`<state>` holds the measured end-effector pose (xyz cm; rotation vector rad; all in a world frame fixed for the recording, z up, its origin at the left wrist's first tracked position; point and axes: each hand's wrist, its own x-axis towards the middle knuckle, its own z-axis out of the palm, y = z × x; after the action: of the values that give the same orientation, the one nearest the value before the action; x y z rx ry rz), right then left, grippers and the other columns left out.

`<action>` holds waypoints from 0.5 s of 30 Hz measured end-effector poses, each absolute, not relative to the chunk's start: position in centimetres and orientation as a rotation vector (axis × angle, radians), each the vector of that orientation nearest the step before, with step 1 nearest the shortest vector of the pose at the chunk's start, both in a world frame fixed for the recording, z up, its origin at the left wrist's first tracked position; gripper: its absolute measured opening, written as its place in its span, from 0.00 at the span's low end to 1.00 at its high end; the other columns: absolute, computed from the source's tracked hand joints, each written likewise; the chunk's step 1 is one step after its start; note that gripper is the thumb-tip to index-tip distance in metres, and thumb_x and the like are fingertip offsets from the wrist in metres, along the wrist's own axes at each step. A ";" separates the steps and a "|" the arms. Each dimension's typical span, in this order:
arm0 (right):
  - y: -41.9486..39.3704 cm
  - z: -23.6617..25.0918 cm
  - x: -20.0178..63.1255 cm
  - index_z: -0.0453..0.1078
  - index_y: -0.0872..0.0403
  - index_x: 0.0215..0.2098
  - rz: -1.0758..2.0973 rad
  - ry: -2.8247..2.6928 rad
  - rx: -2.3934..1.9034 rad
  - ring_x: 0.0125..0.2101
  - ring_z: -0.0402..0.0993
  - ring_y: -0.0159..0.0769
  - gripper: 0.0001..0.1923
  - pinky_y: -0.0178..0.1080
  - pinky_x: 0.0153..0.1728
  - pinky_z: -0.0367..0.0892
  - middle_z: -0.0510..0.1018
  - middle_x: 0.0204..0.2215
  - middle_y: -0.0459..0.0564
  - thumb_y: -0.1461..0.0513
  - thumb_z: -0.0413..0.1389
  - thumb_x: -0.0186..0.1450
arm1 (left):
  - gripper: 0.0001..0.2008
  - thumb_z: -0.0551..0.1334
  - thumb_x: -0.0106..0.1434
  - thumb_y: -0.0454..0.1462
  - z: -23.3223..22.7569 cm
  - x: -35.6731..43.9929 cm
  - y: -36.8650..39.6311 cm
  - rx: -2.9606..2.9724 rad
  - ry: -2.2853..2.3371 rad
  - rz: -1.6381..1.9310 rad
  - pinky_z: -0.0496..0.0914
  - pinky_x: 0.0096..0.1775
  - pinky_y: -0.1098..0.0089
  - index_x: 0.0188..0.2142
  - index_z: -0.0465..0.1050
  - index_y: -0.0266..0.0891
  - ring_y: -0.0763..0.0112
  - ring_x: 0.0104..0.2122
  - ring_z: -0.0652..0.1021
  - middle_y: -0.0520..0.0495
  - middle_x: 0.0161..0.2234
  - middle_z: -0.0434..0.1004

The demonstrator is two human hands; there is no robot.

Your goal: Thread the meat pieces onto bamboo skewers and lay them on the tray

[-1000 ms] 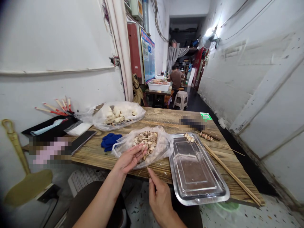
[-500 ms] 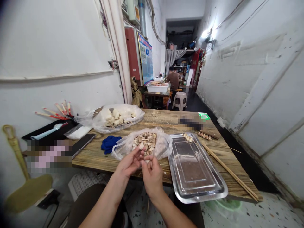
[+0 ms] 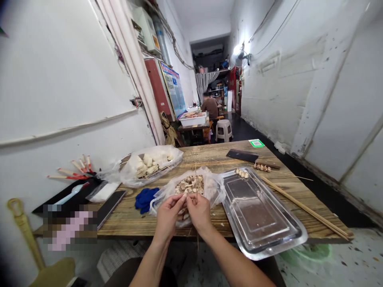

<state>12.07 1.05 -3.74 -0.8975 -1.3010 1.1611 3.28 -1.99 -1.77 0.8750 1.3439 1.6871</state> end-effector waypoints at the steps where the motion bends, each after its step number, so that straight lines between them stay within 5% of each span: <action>1: 1.3 -3.9 12.0 0.68 0.58 0.25 1.126 -1.314 -0.939 0.16 0.62 0.28 0.09 0.30 0.18 0.58 0.69 0.15 0.43 0.59 0.51 0.55 | 0.12 0.66 0.44 0.36 -1.8 3.2 -1.9 0.883 1.333 1.678 0.69 0.34 0.72 0.31 0.74 0.33 0.69 0.29 0.76 0.45 0.29 0.78; 7: 2.2 -4.4 11.4 0.65 0.57 0.20 1.002 -1.392 -1.055 0.13 0.52 0.25 0.08 0.28 0.15 0.50 0.58 0.11 0.37 0.59 0.52 0.52 | 0.12 0.66 0.45 0.37 -2.1 2.5 -1.7 0.959 1.374 1.631 0.68 0.32 0.75 0.30 0.74 0.33 0.71 0.28 0.76 0.45 0.28 0.77; 15: 2.6 -4.6 11.7 0.63 0.57 0.21 1.073 -1.290 -1.035 0.14 0.53 0.24 0.05 0.28 0.15 0.51 0.58 0.12 0.37 0.62 0.52 0.51 | 0.10 0.65 0.48 0.31 -2.6 2.1 -1.2 0.500 1.043 1.565 0.68 0.24 0.81 0.33 0.71 0.33 0.77 0.26 0.75 0.47 0.27 0.75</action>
<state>11.69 2.59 -4.63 -1.0345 -1.2903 1.0735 2.10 -1.18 -2.59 0.4999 1.0426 1.5652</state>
